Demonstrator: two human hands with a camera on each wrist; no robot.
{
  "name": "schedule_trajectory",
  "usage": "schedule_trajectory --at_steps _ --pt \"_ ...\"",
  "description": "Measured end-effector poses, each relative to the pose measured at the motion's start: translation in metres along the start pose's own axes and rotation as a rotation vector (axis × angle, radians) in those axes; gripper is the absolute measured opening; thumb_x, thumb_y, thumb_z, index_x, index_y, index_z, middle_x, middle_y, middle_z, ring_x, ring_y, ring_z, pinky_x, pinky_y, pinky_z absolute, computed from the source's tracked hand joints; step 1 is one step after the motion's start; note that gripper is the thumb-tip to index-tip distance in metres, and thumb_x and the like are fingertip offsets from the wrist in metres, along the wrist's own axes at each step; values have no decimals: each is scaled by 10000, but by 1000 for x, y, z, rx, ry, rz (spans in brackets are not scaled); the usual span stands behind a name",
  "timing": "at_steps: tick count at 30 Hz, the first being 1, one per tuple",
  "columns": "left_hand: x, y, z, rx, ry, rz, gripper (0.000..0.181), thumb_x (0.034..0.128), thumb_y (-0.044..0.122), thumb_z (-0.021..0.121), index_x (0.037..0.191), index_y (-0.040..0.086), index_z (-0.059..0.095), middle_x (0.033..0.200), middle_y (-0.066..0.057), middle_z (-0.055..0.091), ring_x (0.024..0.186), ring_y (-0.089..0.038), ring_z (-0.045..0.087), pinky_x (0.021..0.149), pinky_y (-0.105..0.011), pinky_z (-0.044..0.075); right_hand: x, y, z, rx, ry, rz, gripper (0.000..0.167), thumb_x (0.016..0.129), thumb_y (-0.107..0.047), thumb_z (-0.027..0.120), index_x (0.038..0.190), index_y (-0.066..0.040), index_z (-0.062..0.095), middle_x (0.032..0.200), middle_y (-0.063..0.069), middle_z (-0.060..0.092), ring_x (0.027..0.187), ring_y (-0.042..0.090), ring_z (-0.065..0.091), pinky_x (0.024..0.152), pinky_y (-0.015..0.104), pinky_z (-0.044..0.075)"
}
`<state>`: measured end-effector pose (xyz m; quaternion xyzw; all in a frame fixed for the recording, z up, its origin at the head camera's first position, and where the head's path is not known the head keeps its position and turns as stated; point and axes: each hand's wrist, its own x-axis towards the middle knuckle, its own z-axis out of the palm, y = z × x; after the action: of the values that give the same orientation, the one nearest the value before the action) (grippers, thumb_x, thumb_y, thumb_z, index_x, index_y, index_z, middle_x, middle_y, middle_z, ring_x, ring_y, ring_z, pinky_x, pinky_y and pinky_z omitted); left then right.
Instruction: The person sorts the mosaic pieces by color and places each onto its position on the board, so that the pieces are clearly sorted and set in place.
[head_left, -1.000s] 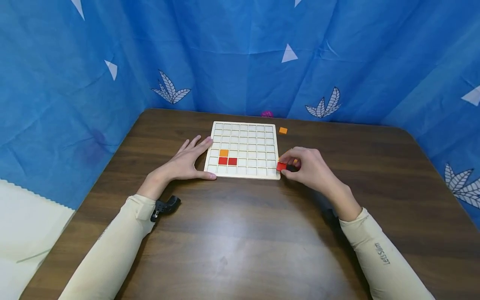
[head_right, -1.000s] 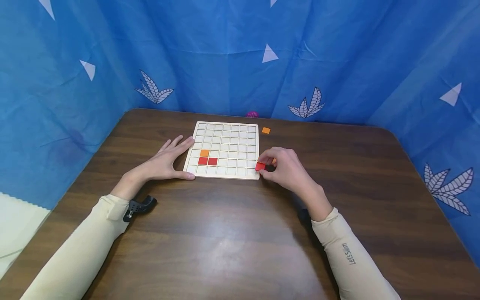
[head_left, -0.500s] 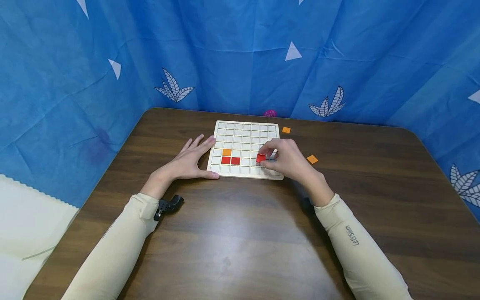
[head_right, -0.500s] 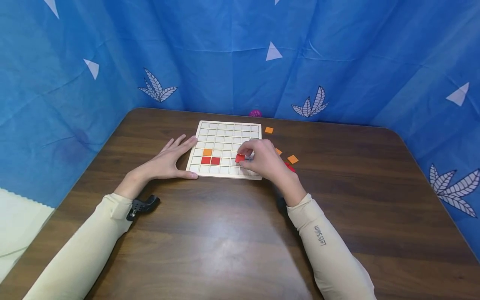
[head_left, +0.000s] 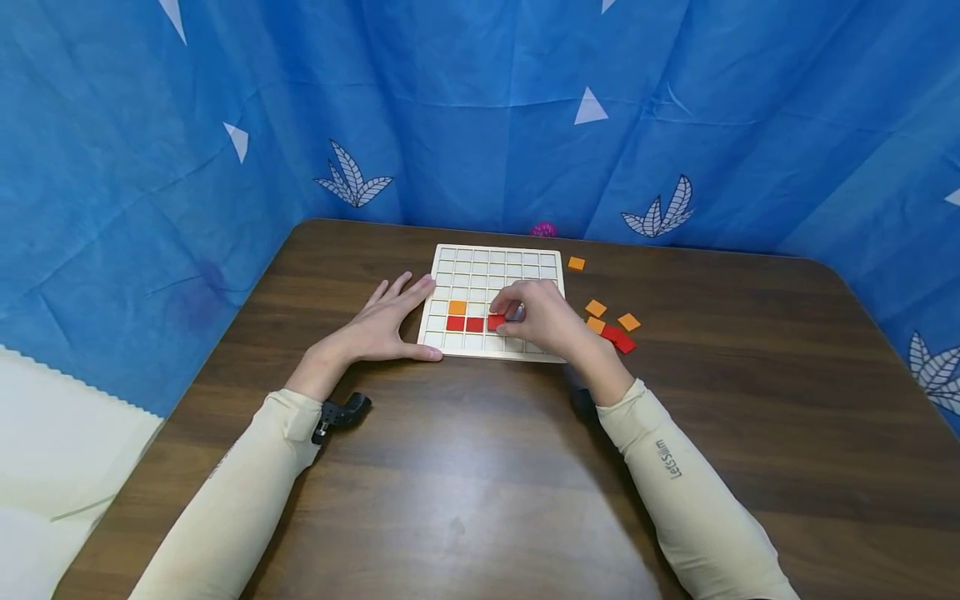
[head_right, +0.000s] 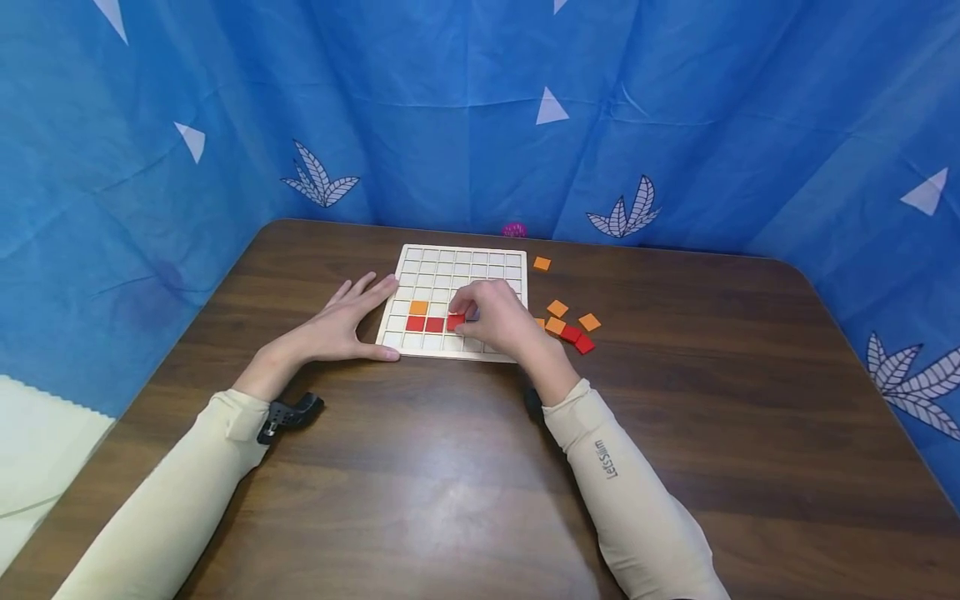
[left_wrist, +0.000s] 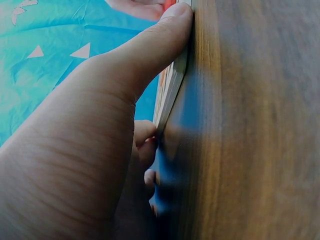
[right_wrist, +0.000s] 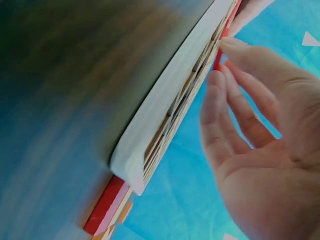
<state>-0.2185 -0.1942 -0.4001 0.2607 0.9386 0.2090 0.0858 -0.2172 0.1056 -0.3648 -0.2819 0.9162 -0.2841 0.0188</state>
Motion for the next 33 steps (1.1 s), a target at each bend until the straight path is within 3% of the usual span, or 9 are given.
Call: schedule_trajectory --at_steps 12,19,28,33 --pt "2 -2 2 -2 0 0 1238 796 702 805 1707 161 166 1787 -21 119 1653 -345 -8 1317 -584 -35 -3 -3 5 -33 -8 18 252 837 -129 909 1072 -101 822 928 28 776 856 183 675 795 328 578" --pt "3 -3 2 -1 7 4 1235 798 690 813 1707 161 167 1787 -20 118 1654 -341 -9 1319 -574 -39 -9 -4 4 -79 44 9 306 844 -168 904 1131 -103 819 1021 49 797 908 211 694 812 353 580" --pt "5 -6 3 10 10 8 1237 798 697 808 1708 163 162 1786 -12 116 1655 -334 -11 1321 -570 -35 -32 9 -7 -66 135 4 254 866 -127 870 1109 -76 816 1021 67 797 883 226 706 784 386 599" --pt "4 -8 3 10 11 9 1240 799 691 813 1708 155 161 1786 -30 118 1653 -348 -9 1317 -583 -34 -49 20 -15 -65 146 11 252 867 -121 871 1105 -66 811 1006 79 789 869 237 687 769 391 583"
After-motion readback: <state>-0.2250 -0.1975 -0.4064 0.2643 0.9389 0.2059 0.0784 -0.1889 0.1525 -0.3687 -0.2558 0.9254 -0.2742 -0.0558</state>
